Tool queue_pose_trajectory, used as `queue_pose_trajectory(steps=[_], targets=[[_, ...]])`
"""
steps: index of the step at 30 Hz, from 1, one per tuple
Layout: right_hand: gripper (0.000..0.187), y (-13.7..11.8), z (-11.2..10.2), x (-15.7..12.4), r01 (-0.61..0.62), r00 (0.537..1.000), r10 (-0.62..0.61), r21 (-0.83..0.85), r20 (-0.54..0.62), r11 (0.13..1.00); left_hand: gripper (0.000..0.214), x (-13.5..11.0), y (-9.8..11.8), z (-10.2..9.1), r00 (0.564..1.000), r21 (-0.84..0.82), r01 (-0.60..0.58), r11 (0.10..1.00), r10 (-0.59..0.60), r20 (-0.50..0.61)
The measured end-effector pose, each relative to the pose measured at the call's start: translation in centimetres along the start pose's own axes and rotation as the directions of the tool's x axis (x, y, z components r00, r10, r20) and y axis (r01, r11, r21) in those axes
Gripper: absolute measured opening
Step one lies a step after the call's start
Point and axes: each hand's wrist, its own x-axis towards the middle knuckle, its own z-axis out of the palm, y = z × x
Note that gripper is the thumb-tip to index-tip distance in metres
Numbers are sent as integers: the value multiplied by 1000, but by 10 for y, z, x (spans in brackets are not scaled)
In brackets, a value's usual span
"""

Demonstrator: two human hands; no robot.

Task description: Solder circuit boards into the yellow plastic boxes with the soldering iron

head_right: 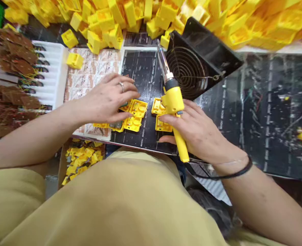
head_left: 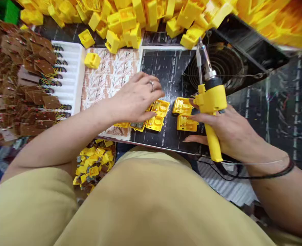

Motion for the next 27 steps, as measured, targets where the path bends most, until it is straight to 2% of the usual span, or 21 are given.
queue_pose_trajectory(steps=[3,7,10,13,15,17,18,20,22,24,25,27], targets=[[53,14,12,11,38,999,-38,52,-7,998,75,-2,21,14,994,4,-113,994,112,17],[56,19,27,18,21,1000,-22,78,14,997,78,-9,37,36,994,47,-103,994,104,-32],[59,5,37,17,-29,999,30,60,-26,998,73,-25,45,45,992,89,-66,994,76,-105],[54,-17,47,18,-57,996,60,44,-62,997,74,-41,42,37,982,82,-34,996,48,-180],[52,-29,53,22,-80,993,85,64,-76,995,70,-40,26,24,970,8,15,1000,-12,-241],[56,-35,58,26,-103,989,113,104,-94,989,54,-27,-4,9,949,-86,130,988,-149,-280],[59,-35,58,28,-112,987,125,124,-103,986,46,-17,-21,4,929,-115,222,968,-246,-276],[65,-35,57,30,-125,982,144,148,-126,981,34,9,-54,3,906,-89,353,931,-364,-214],[65,-33,53,29,-140,976,162,156,-145,978,27,34,-77,10,912,-33,404,914,-405,-62],[64,-32,46,25,-145,976,167,156,-138,977,27,50,-91,19,915,-13,401,916,-400,53],[65,-31,43,22,-143,978,163,156,-127,977,26,53,-95,21,918,-23,392,920,-389,82],[67,-29,37,15,-138,984,154,168,-88,976,23,52,-101,16,932,-98,362,927,-357,65]])
